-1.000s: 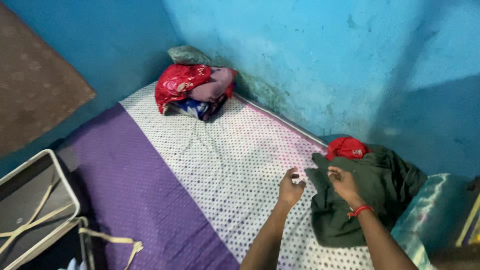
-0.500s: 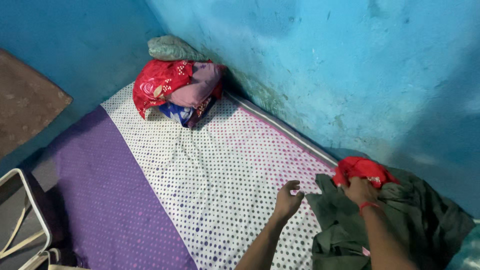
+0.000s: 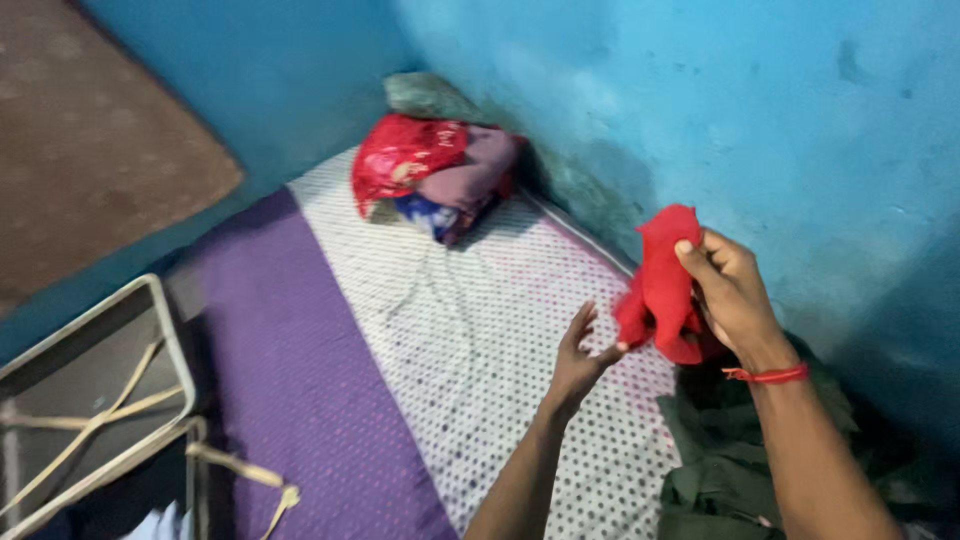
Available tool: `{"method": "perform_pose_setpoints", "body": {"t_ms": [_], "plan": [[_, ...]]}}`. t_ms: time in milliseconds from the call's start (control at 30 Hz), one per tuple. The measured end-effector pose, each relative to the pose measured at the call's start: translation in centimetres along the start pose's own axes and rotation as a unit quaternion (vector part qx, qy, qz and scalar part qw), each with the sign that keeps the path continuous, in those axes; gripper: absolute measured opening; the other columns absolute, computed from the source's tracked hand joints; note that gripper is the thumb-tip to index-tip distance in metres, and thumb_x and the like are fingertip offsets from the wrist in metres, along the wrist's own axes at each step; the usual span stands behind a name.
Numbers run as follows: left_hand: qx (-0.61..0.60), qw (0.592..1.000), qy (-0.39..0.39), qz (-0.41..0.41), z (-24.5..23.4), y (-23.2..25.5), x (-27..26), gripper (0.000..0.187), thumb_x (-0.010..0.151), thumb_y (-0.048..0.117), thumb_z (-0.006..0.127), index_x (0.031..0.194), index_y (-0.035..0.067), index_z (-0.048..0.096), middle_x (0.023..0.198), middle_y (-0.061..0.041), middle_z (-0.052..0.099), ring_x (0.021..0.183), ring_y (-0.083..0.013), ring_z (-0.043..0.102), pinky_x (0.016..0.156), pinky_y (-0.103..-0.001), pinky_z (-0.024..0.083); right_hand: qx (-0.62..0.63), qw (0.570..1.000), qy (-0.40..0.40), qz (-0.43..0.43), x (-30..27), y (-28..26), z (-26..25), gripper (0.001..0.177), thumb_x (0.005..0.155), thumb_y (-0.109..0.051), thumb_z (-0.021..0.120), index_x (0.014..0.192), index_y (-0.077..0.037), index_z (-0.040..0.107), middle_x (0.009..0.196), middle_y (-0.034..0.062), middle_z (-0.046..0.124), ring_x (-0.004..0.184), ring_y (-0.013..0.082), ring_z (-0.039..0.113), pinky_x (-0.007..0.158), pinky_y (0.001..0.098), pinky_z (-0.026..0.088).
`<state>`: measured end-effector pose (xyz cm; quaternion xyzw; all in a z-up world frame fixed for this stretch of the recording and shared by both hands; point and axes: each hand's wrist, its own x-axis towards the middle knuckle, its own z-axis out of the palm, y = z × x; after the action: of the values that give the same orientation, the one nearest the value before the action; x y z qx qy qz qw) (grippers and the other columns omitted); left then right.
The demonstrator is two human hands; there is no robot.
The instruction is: The person folds a light blue collared shirt and a red polo shirt by hand on a bed and places them into an open suitcase, then secures the items with the internal straps and closes the suitcase.
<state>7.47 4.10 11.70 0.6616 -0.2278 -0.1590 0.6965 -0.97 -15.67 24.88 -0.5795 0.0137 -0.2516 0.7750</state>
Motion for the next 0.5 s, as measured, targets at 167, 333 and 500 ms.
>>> {"method": "perform_pose_setpoints", "body": {"t_ms": [167,333,500], "plan": [[0.065,0.980,0.060,0.180,-6.5,7.0,-2.4,0.030,0.088,-0.001,0.066,0.118,-0.003,0.073,0.112,-0.013,0.076,0.105,-0.0189,0.067,0.093,-0.029,0.052,0.069,0.997,-0.043,0.011,-2.0,-8.5,13.0,0.021,0.107,-0.017,0.062,0.120,-0.001,0.064,0.102,0.0035,0.068,0.086,0.0109,0.063,0.077,0.0286,0.052],[-0.064,0.971,0.193,0.127,-18.3,14.2,-8.2,0.023,0.088,0.003,0.057,0.102,-0.002,0.074,0.093,-0.004,0.074,0.087,-0.0115,0.066,0.082,-0.027,0.054,-0.048,0.982,-0.179,0.026,-5.9,-12.8,20.8,0.031,0.096,-0.014,0.062,0.126,-0.005,0.062,0.114,0.0002,0.072,0.104,0.0094,0.067,0.092,0.0299,0.055],[0.103,0.955,0.225,0.164,-27.5,21.5,-17.9,0.015,0.083,0.009,0.065,0.091,0.001,0.074,0.076,0.001,0.069,0.072,-0.0076,0.061,0.067,-0.026,0.051,-0.369,0.882,-0.293,-0.025,-7.0,-10.3,26.9,0.027,0.099,-0.021,0.063,0.115,-0.001,0.072,0.102,0.0017,0.076,0.089,0.0077,0.061,0.080,0.0342,0.055]]}}
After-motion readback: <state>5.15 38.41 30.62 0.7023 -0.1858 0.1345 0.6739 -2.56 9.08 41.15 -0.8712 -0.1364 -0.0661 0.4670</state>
